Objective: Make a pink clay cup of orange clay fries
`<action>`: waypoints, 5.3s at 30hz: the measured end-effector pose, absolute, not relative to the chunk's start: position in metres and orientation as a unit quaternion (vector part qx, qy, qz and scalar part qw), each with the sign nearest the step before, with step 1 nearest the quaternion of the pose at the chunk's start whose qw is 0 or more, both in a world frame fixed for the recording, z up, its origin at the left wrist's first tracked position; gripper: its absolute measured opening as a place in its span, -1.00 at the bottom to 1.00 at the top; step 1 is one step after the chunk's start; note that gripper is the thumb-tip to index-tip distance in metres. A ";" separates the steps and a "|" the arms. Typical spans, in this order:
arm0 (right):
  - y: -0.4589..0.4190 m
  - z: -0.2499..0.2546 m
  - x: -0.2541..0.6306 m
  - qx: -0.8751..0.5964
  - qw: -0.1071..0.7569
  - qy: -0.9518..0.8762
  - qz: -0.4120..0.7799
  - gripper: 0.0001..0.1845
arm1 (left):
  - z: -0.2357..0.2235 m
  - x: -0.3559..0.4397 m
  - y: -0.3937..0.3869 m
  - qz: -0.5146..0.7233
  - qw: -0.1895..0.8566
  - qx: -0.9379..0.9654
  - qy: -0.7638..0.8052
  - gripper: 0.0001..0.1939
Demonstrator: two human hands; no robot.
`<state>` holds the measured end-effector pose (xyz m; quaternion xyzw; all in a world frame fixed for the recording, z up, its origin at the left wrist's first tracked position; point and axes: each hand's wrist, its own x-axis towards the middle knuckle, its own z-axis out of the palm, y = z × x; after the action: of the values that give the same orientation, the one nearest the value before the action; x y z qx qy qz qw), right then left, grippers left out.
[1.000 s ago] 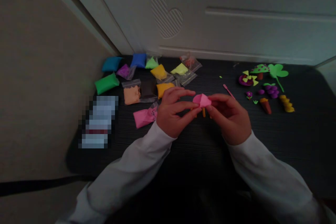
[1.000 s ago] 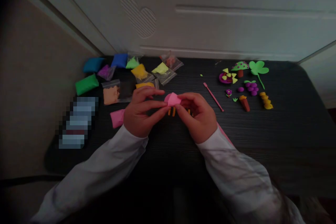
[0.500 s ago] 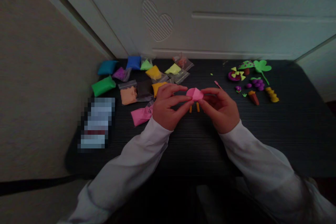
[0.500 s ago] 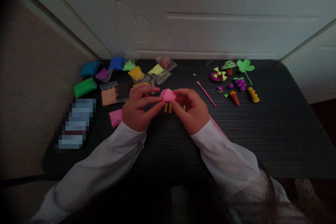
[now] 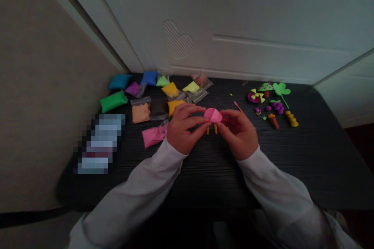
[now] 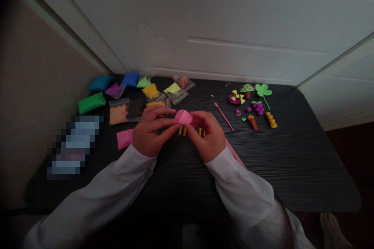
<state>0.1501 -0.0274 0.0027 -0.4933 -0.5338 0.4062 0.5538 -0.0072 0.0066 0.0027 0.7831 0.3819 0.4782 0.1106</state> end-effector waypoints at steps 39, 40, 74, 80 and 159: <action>-0.018 0.001 0.155 -0.442 0.530 -0.399 0.603 -0.75 | 0.005 -0.005 0.005 0.477 0.099 0.797 0.359 -0.92; -0.018 0.000 0.156 -0.440 0.525 -0.401 0.608 -0.76 | 0.005 -0.005 0.005 0.476 0.098 0.797 0.360 -0.92; -0.030 0.006 0.156 -0.519 0.495 -0.451 0.531 -0.84 | 0.009 -0.009 0.004 0.436 0.196 0.786 0.392 -0.93; -0.029 0.007 0.154 -0.527 0.495 -0.434 0.538 -0.85 | 0.007 -0.008 0.005 0.421 0.194 0.785 0.410 -0.91; -0.028 0.011 0.152 -0.508 0.517 -0.496 0.478 -0.78 | 0.006 -0.008 0.004 0.484 0.080 0.793 0.360 -0.92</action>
<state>0.1524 -0.0281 0.0109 -0.5077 -0.4957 0.4785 0.5173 -0.0078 0.0040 0.0062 0.7933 0.3602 0.4842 0.0803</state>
